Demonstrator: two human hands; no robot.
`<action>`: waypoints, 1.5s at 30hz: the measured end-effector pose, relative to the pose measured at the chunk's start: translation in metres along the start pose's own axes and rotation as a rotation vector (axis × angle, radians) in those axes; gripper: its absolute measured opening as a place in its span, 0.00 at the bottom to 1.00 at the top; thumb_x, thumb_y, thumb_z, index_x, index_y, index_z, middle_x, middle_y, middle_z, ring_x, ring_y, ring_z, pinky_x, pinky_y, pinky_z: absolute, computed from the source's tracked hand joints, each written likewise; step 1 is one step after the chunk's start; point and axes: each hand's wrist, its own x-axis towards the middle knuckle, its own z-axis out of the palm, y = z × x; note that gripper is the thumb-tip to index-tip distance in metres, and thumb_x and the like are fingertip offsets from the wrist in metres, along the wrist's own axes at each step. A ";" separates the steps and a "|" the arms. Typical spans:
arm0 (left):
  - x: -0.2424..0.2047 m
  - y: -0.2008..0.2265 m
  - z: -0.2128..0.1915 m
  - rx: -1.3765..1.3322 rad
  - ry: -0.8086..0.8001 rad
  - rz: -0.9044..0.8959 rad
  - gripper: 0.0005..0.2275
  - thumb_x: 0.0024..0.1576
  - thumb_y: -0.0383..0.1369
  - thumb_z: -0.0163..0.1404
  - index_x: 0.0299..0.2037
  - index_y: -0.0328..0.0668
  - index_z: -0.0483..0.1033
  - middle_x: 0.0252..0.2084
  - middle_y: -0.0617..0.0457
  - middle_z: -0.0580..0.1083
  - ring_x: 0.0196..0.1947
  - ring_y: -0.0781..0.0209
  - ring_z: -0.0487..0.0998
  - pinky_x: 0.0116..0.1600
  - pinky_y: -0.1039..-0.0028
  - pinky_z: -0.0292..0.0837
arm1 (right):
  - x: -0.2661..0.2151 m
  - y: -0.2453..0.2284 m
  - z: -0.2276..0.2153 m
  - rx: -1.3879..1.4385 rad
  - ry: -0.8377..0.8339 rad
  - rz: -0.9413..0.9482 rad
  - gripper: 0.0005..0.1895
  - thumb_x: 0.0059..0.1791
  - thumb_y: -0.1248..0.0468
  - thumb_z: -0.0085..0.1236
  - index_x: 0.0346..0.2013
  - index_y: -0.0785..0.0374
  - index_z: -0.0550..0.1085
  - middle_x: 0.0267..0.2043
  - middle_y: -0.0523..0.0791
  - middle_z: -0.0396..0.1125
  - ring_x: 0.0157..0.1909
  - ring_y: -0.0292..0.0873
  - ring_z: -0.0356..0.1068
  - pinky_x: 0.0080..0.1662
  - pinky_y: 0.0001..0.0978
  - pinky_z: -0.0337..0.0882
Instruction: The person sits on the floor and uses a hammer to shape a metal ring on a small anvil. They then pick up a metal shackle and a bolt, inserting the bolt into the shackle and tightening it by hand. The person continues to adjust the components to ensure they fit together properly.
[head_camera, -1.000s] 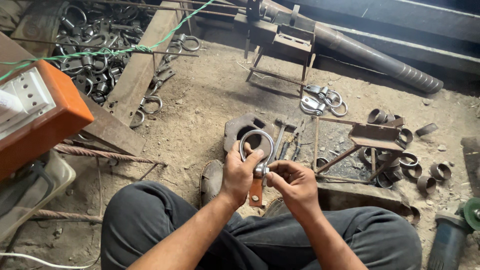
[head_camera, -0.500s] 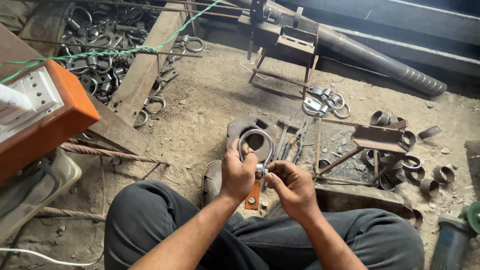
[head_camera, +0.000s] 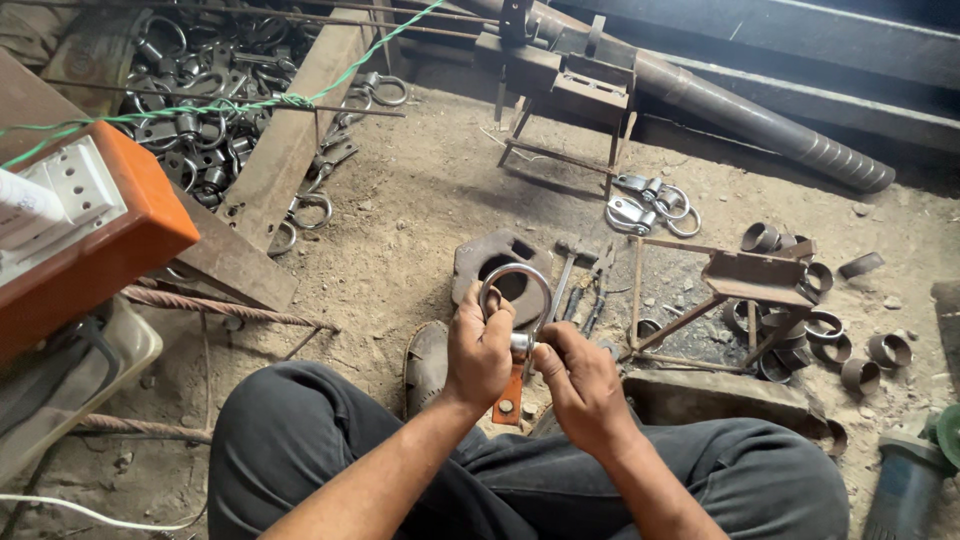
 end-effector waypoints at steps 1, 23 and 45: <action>-0.001 0.002 0.000 0.025 0.003 -0.013 0.02 0.60 0.26 0.44 0.34 0.39 0.67 0.28 0.61 0.64 0.26 0.74 0.64 0.29 0.77 0.65 | 0.000 -0.002 0.000 -0.073 0.012 -0.079 0.11 0.56 0.61 0.49 0.39 0.67 0.73 0.25 0.49 0.65 0.25 0.43 0.66 0.31 0.35 0.66; 0.002 0.010 0.002 -0.120 -0.060 -0.068 0.02 0.61 0.26 0.48 0.39 0.40 0.67 0.32 0.60 0.66 0.29 0.75 0.67 0.32 0.81 0.67 | 0.001 0.008 -0.006 0.116 0.022 0.214 0.08 0.47 0.65 0.66 0.35 0.69 0.81 0.23 0.44 0.75 0.26 0.31 0.70 0.29 0.24 0.69; 0.000 -0.002 0.002 -0.065 -0.097 -0.058 0.04 0.62 0.23 0.37 0.42 0.40 0.63 0.30 0.59 0.66 0.24 0.75 0.65 0.27 0.81 0.66 | -0.002 0.018 -0.006 0.279 0.038 0.240 0.07 0.51 0.68 0.61 0.36 0.70 0.82 0.26 0.46 0.77 0.28 0.33 0.75 0.33 0.24 0.76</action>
